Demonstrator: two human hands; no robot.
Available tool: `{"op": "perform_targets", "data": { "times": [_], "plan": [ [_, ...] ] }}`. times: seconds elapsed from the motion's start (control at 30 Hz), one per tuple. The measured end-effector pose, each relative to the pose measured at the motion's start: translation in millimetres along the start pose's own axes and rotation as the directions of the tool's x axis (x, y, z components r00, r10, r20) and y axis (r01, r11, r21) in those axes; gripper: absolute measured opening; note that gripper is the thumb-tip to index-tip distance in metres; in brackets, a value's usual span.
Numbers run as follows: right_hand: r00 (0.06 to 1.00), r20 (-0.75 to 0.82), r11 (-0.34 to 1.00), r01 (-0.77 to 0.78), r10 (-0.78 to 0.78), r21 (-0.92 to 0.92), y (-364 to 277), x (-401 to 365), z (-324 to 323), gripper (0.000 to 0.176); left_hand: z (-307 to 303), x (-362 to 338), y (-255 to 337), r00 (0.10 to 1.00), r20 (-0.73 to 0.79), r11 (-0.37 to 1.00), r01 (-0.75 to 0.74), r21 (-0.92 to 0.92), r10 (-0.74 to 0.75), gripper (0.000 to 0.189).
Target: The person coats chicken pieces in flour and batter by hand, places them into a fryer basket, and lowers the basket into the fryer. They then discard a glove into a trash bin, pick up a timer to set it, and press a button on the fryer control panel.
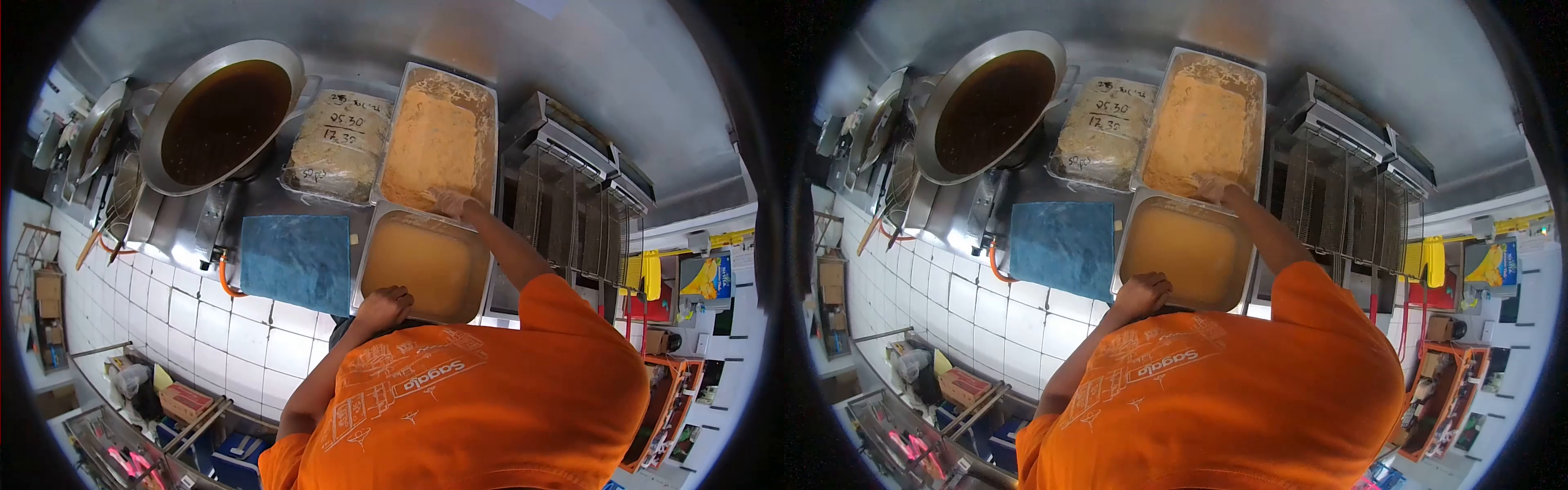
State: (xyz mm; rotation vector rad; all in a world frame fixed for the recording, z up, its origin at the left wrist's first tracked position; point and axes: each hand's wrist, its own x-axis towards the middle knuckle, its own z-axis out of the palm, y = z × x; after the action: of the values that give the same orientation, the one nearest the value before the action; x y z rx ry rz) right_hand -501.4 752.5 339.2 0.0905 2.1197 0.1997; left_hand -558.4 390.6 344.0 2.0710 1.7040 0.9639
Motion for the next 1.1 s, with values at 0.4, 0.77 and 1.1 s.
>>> {"op": "perform_targets", "data": {
  "times": [0.4,0.77,1.1],
  "plan": [
    [0.856,-0.303,0.377,0.140,0.418,0.915,27.1,2.5,2.7,0.064,-1.4,-0.9,-0.3,1.000,-0.023,1.000,-0.018,0.002,0.018,0.003],
    [0.890,-0.221,0.594,-0.067,0.399,0.802,80.6,-21.9,-16.0,0.072,-5.9,0.2,2.9,1.000,0.014,1.000,0.014,-0.024,-0.013,0.004],
    [0.958,-0.263,0.961,-0.038,0.113,0.274,114.5,45.6,47.9,0.058,-7.2,0.8,3.3,0.999,0.024,0.999,0.032,-0.038,-0.031,0.004]
  ]
}}
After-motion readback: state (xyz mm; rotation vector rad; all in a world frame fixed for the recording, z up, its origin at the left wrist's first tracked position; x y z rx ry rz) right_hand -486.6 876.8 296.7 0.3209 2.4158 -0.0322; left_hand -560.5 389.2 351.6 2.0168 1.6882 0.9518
